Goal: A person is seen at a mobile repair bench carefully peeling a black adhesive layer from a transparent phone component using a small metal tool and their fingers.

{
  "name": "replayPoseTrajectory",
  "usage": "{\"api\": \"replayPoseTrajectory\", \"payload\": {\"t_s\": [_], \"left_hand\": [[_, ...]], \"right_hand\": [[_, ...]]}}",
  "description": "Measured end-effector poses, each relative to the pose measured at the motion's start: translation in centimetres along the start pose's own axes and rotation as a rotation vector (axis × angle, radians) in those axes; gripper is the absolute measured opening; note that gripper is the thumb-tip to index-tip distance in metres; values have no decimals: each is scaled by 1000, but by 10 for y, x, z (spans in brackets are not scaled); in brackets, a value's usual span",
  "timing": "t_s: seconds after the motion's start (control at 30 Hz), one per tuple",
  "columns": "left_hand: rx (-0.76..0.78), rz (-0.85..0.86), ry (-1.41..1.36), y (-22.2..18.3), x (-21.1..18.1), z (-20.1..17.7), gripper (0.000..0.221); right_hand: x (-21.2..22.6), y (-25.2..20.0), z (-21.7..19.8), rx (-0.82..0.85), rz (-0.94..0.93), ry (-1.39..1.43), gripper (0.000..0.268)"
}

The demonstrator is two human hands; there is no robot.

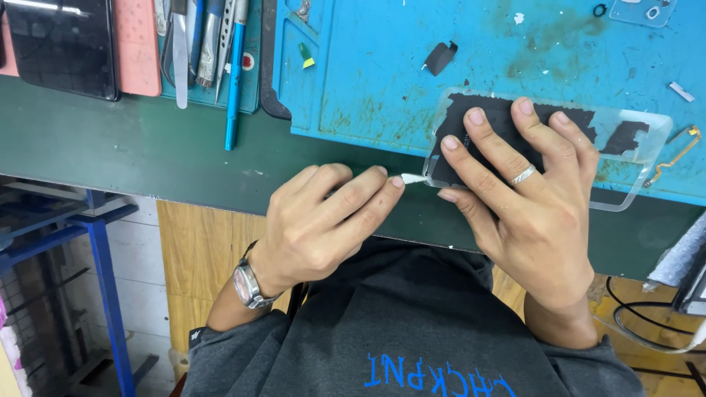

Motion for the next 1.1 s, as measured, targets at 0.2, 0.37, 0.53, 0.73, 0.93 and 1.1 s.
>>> {"api": "replayPoseTrajectory", "payload": {"t_s": [0.2,0.37,0.53,0.73,0.93,1.1], "left_hand": [[5,-1,21,-1,0,1,15],[-11,-3,39,-3,1,4,16],[-31,-1,40,-4,1,6,15],[-34,-3,42,-4,1,6,16],[-48,13,56,-1,1,4,15],[-115,16,71,10,1,-7,8]], "right_hand": [[0,0,0,4,0,-2,36],[0,0,1,-4,2,0,35],[0,0,0,-6,-1,-7,35],[2,0,1,0,9,-4,35],[2,-1,0,4,19,-1,38],[-2,6,-2,-19,30,-6,36]]}}
Point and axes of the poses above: each hand's wrist, its own y-axis towards the middle knuckle, its own z-axis out of the palm, x = y × z, the point moved 4 cm from there along y, towards the middle knuckle, and after that the axes turned 2 degrees about y, right-handed, at the moved point
